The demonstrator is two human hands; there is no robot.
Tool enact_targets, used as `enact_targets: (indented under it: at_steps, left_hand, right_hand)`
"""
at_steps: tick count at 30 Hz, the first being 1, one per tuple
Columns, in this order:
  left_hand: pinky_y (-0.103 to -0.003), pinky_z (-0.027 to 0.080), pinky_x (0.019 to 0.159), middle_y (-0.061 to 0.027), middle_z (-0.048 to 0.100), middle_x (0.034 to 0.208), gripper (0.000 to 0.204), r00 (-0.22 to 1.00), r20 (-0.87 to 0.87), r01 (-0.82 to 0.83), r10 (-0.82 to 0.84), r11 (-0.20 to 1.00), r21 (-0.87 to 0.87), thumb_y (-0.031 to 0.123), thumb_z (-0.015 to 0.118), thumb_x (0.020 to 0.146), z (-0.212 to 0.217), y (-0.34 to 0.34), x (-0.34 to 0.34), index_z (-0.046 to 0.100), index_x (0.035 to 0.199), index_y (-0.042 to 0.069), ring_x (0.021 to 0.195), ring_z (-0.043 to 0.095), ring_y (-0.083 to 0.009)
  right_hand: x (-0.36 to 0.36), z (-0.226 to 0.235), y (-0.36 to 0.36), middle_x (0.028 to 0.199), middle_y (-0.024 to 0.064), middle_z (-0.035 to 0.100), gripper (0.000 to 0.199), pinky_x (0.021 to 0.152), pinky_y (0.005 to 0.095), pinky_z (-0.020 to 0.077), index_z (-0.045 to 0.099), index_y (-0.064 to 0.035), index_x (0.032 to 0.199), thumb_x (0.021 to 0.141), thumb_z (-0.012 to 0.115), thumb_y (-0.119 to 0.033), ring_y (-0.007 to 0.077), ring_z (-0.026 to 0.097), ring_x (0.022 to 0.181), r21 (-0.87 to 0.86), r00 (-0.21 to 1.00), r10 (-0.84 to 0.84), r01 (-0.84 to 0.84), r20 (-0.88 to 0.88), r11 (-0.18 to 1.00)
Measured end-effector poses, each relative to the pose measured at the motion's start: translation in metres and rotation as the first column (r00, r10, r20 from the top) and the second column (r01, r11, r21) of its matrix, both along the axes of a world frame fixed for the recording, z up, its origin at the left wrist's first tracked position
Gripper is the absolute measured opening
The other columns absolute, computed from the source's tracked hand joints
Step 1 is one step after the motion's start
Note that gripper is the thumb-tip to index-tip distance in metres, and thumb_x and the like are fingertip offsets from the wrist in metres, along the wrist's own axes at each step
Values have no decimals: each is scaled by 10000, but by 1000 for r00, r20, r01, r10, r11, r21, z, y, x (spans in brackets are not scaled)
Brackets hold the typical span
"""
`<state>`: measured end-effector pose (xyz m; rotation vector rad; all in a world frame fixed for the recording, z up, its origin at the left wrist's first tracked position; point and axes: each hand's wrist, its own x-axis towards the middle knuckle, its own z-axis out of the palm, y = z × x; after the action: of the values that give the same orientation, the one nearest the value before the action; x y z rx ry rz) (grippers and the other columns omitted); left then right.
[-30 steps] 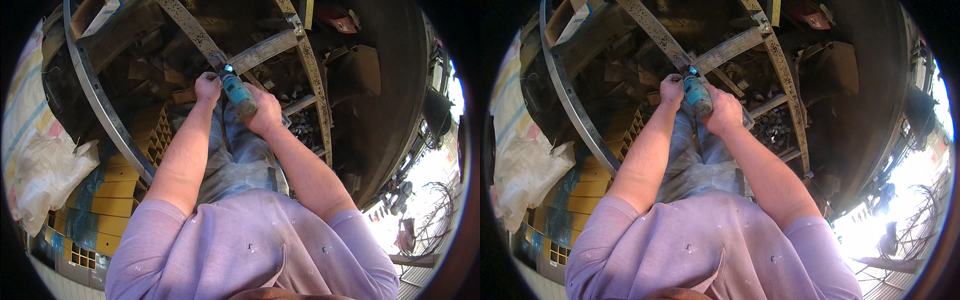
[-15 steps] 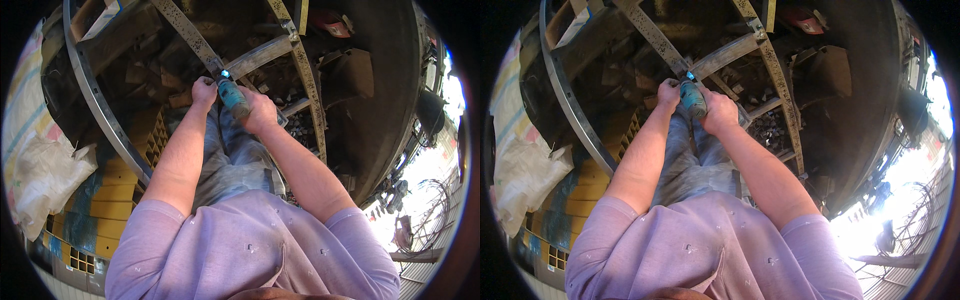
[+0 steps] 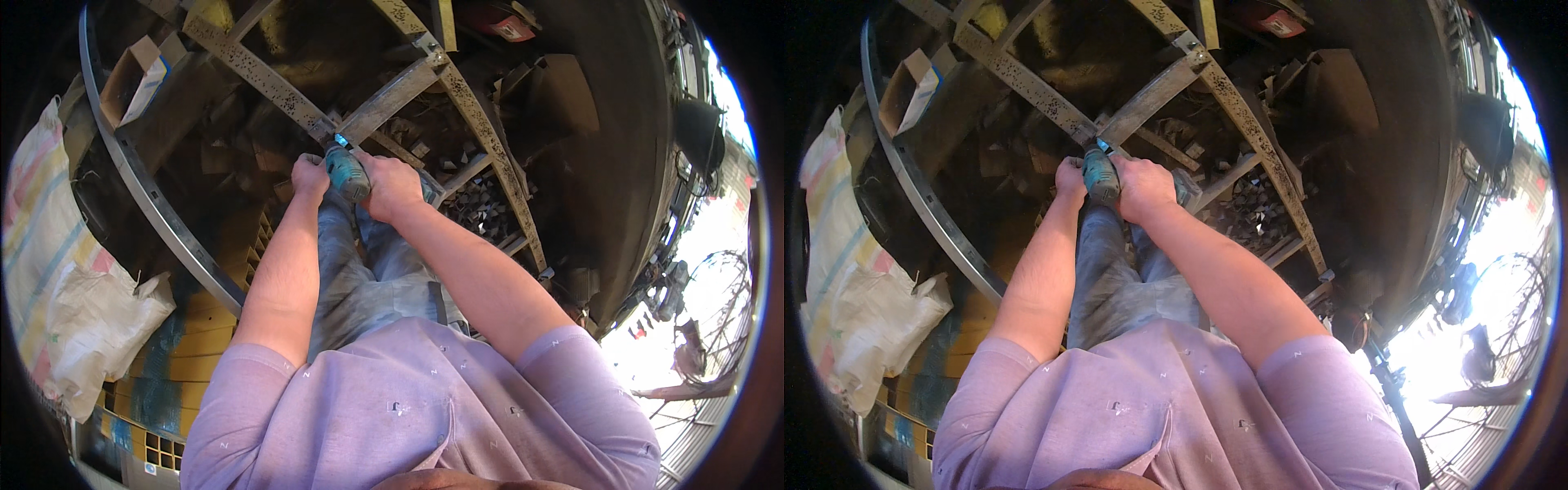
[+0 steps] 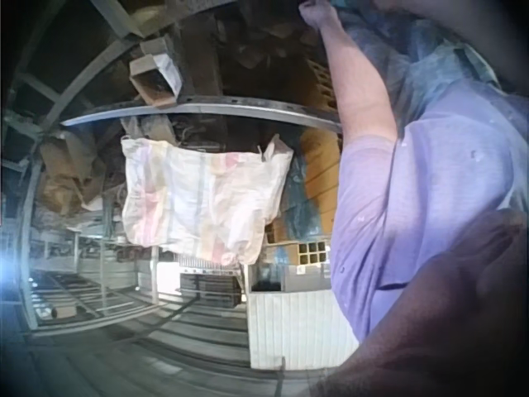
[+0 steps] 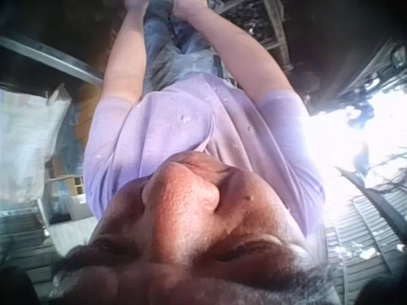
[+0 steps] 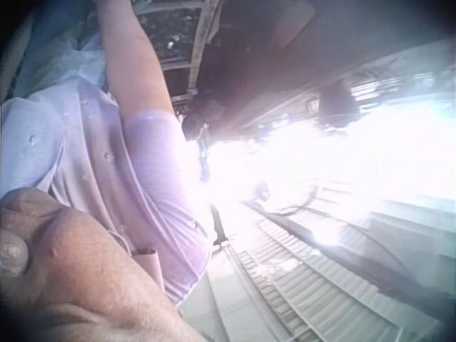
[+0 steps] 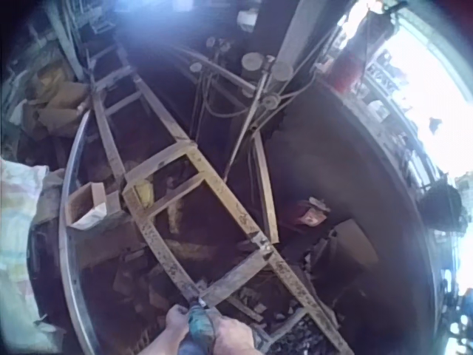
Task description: The person uses a cordless drill to fasten a metal frame, then sits on the floor and repeatedly cuts metal bars with a chop saw. The person positions each bar, operates the saw, and places the cut pieces aside.
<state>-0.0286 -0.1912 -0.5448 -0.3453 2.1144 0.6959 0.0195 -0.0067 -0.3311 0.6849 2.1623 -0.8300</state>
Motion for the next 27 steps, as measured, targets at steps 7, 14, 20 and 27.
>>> enact_targets:
  at_steps: [7, 14, 20, 27]
  left_hand:
    - [-445, 584, 887, -154, 789, 1036, 354, 996, -27, 80, -81, 995, -56, 357, 856, 851, -21, -24, 1, 726, 1024, 76, 988, 754, -345]
    - [-466, 588, 875, -122, 777, 1040, 357, 926, -189, 305, -325, 944, -130, 364, 881, 839, 82, -1, -35, 725, 1042, 114, 1015, 740, -359]
    - [-489, 566, 906, -130, 739, 1123, 533, 592, -539, 658, -598, 745, -104, 427, 935, 763, 149, 102, -56, 682, 1113, 115, 1093, 701, -344]
    - [-496, 534, 1037, -135, 681, 1290, 693, 336, -201, 861, -920, 387, -331, 440, 927, 761, 156, 162, -77, 587, 1252, 89, 1261, 637, -337]
  right_hand:
    - [5, 17, 2, 1249, 135, 742, 704, 988, 480, 577, 602, -189, 1447, 777, 819, -174, 369, 704, 1166, -58, 999, -12, 10, -41, 998]
    - [91, 65, 25, 1257, 166, 745, 805, 1005, 482, 575, 573, -205, 1510, 758, 850, -127, 378, 704, 1170, -100, 986, -152, 146, -62, 984]
    - [213, 92, 39, 1168, 196, 761, 690, 979, 493, 572, 636, -200, 1443, 781, 824, -150, 414, 708, 1120, -5, 931, -360, 361, 59, 932]
    - [343, 142, 12, 1090, 206, 770, 587, 930, 507, 581, 690, -189, 1366, 790, 801, -167, 431, 717, 1062, 220, 759, -625, 588, 181, 778]
